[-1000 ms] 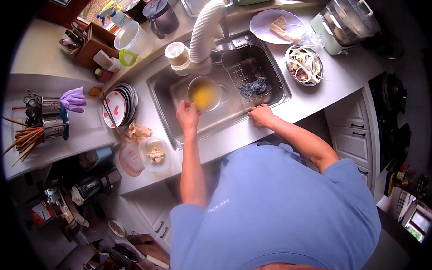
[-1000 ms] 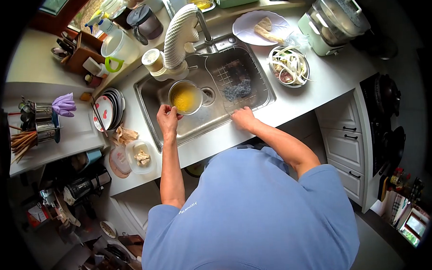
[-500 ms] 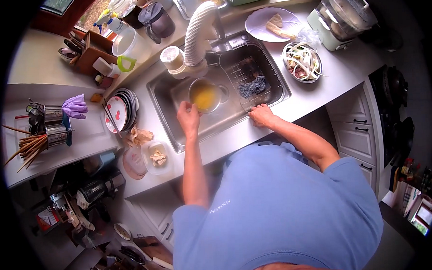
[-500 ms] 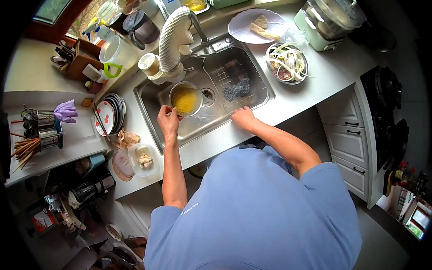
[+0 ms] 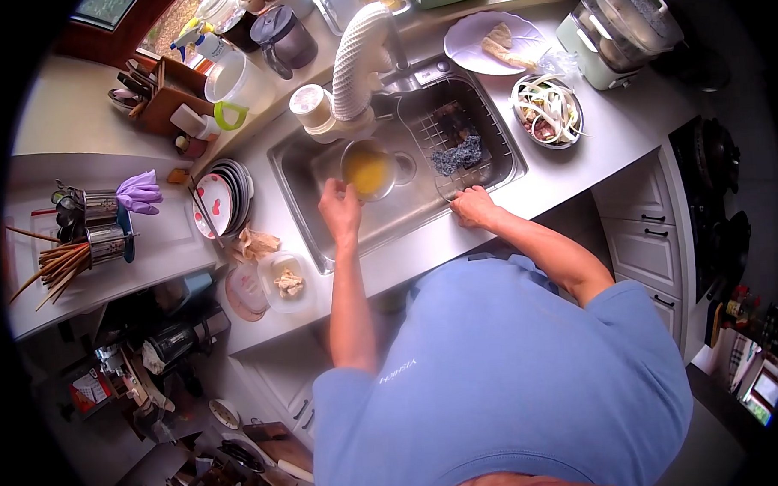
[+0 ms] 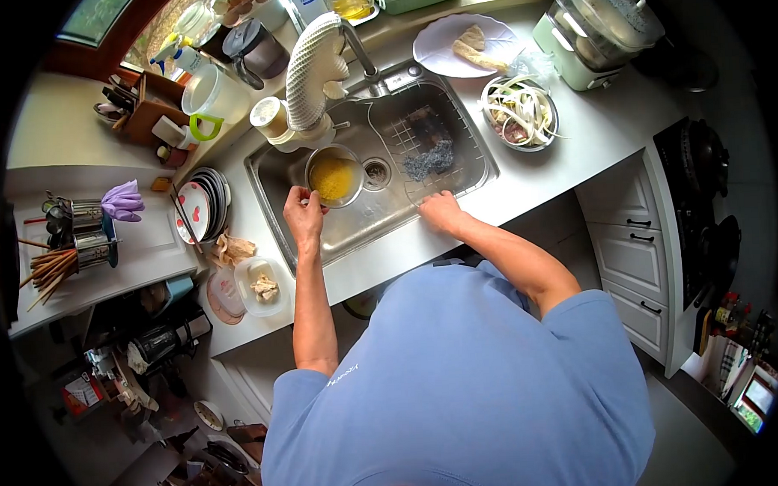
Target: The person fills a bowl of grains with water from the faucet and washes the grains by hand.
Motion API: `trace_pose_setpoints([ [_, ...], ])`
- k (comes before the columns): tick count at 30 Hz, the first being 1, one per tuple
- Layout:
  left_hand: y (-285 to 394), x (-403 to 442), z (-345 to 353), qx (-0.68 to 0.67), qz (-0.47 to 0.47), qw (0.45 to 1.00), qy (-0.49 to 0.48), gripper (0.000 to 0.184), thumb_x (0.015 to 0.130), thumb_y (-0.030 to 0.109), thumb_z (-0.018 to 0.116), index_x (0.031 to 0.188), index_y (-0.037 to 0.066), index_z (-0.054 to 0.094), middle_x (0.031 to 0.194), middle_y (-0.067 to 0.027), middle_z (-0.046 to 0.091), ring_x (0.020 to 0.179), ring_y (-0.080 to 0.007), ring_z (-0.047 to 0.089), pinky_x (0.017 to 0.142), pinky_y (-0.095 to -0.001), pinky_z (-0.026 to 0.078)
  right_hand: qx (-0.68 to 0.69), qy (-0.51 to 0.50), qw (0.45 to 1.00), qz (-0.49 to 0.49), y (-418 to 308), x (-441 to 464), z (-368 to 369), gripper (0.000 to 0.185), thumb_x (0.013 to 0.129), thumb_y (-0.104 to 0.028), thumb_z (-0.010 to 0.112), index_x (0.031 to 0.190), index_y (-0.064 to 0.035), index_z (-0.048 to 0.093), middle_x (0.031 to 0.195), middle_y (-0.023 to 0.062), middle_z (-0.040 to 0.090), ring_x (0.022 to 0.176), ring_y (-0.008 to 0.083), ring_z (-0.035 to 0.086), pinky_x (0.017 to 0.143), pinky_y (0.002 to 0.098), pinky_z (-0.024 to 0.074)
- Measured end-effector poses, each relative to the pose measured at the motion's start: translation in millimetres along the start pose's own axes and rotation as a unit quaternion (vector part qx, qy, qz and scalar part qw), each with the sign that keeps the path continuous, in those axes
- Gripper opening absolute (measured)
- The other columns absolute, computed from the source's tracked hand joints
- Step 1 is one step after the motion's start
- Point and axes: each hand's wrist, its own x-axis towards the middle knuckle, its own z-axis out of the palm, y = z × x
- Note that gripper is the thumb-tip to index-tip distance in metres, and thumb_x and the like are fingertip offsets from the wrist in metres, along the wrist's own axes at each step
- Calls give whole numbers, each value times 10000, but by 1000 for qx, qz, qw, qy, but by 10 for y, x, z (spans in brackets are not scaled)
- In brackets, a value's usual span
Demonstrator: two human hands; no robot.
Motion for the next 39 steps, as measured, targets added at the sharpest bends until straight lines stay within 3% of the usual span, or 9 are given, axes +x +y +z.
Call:
trace_pose_setpoints([
  [4, -1, 29, 11, 14, 7, 1000, 0, 147, 859, 106, 610, 857, -39, 584, 657, -158, 644, 583, -238, 688, 570, -346, 515, -3, 4, 1000, -3, 12, 4, 11, 215, 704, -141, 685, 911, -120, 738, 1015, 94, 678, 1023, 292, 648, 923, 462, 453],
  [7, 5, 54, 15, 30, 17, 999, -5, 147, 861, 108, 610, 854, -36, 584, 674, -170, 645, 581, -246, 687, 574, -352, 513, -8, 5, 1000, -2, 62, 68, 118, 213, 684, -230, 689, 876, -144, 723, 1007, 95, 655, 995, 291, 638, 909, 446, 450],
  [13, 19, 81, 29, 25, 31, 999, -3, 150, 863, 112, 609, 863, -36, 583, 691, -167, 650, 582, -251, 687, 575, -352, 512, -2, -2, 1000, 1, 88, 89, 155, 229, 669, -238, 710, 882, -154, 726, 1010, 86, 655, 1009, 286, 634, 910, 441, 445],
  [16, 23, 102, 21, 27, 31, 999, -17, 125, 872, 61, 614, 878, -54, 565, 766, -79, 595, 596, -130, 614, 495, -289, 577, -1, -8, 1000, 6, 81, 93, 140, 236, 665, -238, 713, 888, -162, 728, 1016, 83, 655, 1015, 283, 632, 912, 439, 443],
  [19, 58, 94, 29, 22, 33, 999, -2, 149, 861, 104, 607, 875, -43, 586, 685, -164, 642, 585, -242, 682, 560, -350, 514, -3, -10, 1000, 5, 84, 100, 143, 245, 662, -237, 719, 896, -165, 730, 1024, 83, 655, 1022, 280, 630, 917, 441, 442],
  [31, 68, 100, 22, 42, 48, 998, 0, 148, 865, 114, 605, 874, -33, 590, 637, -163, 637, 584, -258, 680, 576, -355, 510, 3, -20, 1000, 4, 62, 69, 56, 264, 653, -244, 728, 906, -168, 729, 1039, 81, 656, 1027, 283, 628, 922, 449, 440],
  [34, 43, 116, 19, 45, 61, 997, -10, 124, 875, 65, 617, 868, -50, 570, 729, -87, 610, 580, -145, 641, 483, -290, 558, -1, -18, 1000, 4, 73, 90, 95, 267, 653, -249, 726, 908, -170, 729, 1041, 80, 656, 1029, 282, 627, 916, 446, 442],
  [39, 55, 115, 10, 50, 77, 996, -5, 127, 877, 67, 618, 864, -49, 568, 709, -98, 610, 568, -161, 653, 479, -296, 549, -4, -21, 1000, 5, 77, 91, 103, 276, 658, -245, 725, 923, -168, 728, 1056, 80, 657, 1042, 283, 626, 931, 446, 441],
])
